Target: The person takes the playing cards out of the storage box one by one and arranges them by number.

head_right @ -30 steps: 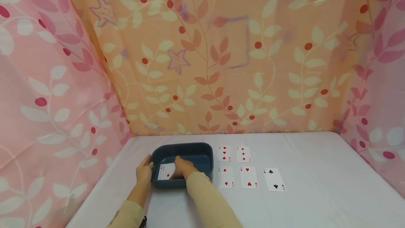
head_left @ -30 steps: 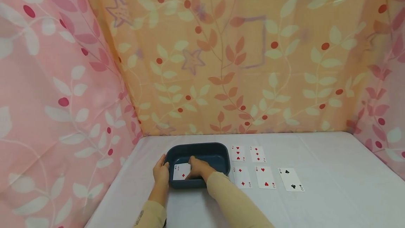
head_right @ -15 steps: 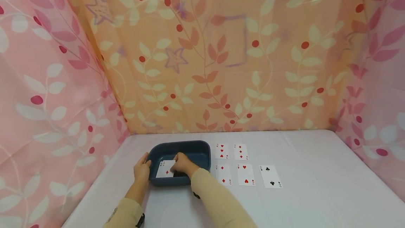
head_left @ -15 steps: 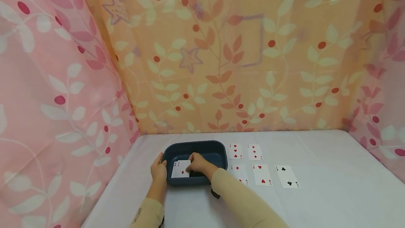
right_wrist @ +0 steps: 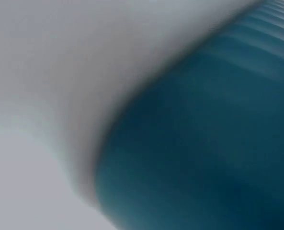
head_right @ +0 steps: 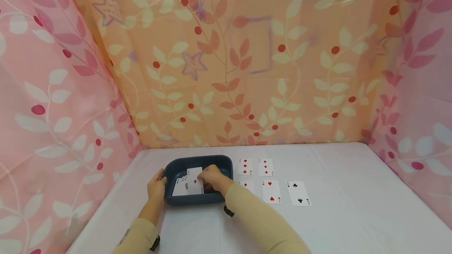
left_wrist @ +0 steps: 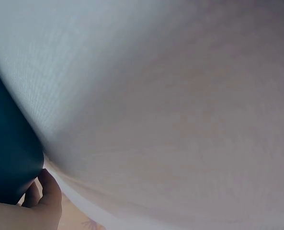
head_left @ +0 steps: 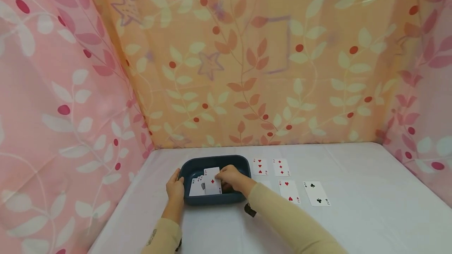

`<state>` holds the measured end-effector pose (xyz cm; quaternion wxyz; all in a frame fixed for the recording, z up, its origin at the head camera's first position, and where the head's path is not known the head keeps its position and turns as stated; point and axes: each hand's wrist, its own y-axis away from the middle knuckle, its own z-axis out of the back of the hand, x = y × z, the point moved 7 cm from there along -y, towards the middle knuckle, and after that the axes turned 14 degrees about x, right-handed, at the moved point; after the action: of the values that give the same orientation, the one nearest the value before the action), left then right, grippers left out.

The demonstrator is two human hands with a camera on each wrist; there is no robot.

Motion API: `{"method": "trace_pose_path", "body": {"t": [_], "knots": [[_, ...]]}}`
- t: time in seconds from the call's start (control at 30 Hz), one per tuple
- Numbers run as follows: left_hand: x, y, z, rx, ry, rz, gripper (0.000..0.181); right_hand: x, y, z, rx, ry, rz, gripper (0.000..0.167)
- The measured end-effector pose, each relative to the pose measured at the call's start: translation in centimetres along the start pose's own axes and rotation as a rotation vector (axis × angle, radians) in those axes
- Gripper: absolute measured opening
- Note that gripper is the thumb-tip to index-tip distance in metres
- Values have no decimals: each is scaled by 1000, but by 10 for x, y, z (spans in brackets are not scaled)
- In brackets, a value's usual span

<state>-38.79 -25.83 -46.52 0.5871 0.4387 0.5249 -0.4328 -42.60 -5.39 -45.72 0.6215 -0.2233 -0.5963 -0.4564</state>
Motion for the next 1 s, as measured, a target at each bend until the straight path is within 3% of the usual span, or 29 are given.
{"method": "trace_pose_path", "body": {"t": [0.13,0.37,0.53,0.77,1.0], "knots": [[1,-1,0,5,16,15,48,6,8,16,-44,-76,55,18],[1,-5,2,-7,1,7,48,14,27,43,-88,-130,131,49],[0,-5,2,-6,-21,0,47,10,37,58,-84,-116,134,47],[-2,-2,2,-9,56,-21,48,2,55,74,-121,-123,101,44],[-3,0,0,3,55,-10,48,-8,74,84,-113,-79,65,44]]}}
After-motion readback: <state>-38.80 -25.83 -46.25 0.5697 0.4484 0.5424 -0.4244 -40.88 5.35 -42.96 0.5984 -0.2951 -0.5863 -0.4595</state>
